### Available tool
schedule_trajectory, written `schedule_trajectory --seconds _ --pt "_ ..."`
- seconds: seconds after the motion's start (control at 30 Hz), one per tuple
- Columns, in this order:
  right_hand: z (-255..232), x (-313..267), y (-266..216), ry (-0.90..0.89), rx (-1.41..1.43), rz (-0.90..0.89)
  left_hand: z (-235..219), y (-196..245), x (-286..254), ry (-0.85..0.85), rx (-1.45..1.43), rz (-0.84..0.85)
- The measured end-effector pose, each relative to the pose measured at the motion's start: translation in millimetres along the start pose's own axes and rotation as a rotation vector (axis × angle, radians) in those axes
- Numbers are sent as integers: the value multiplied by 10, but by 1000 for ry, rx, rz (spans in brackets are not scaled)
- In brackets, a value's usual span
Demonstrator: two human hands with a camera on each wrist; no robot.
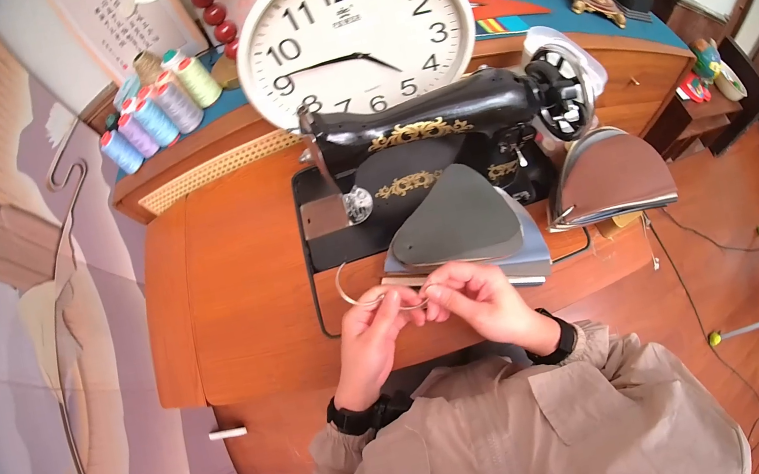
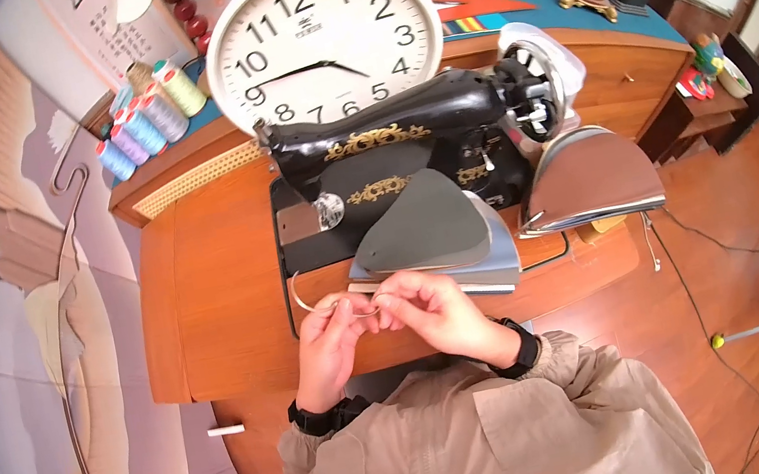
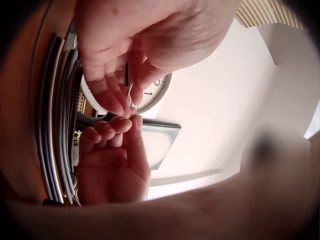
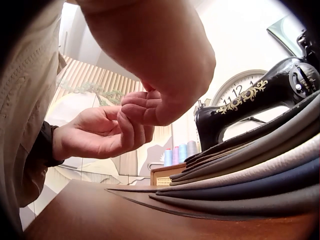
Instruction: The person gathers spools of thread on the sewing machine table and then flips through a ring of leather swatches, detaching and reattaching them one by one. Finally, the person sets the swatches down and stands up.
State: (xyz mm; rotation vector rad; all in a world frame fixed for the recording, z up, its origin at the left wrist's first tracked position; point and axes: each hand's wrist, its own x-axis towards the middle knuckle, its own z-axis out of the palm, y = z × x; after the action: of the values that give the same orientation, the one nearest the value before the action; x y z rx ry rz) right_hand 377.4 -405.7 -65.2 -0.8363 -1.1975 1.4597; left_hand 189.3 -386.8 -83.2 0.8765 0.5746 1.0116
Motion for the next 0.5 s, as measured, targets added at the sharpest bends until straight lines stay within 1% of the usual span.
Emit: schedule_trajectory --seconds 0.03,0.07,0.13,0.17,0.2,0.23,0.27,0.33,0.43,0.5 --pt "-1 -1 9 -5 -54 6 -11 -8 -1 15 17 22" --pt "2 -4 2 -6 -109 13 -10 2 2 -11 18 12" --pt "-41 43 -70 49 -137 9 -13 46 -6 146 4 52" --pt "-70 75 -112 101 -563 -164 -69 26 -1 185 0 63" --pt "-91 114 -146 151 -992 -333 -125 7 2 168 6 56" --pt "-133 177 -87 197 -1076 -443 -176 -10 9 192 44 59" --pt "-171 196 -39 215 -1080 -444 -213 -24 10 217 80 63" --pt "-222 203 14 110 -1314 -483 -262 -59 4 203 97 58" --pt "-216 203 37 129 -1310 -443 -338 -143 -7 203 72 65" --pt "-213 214 29 117 -1288 -416 -395 -190 -41 161 52 55"
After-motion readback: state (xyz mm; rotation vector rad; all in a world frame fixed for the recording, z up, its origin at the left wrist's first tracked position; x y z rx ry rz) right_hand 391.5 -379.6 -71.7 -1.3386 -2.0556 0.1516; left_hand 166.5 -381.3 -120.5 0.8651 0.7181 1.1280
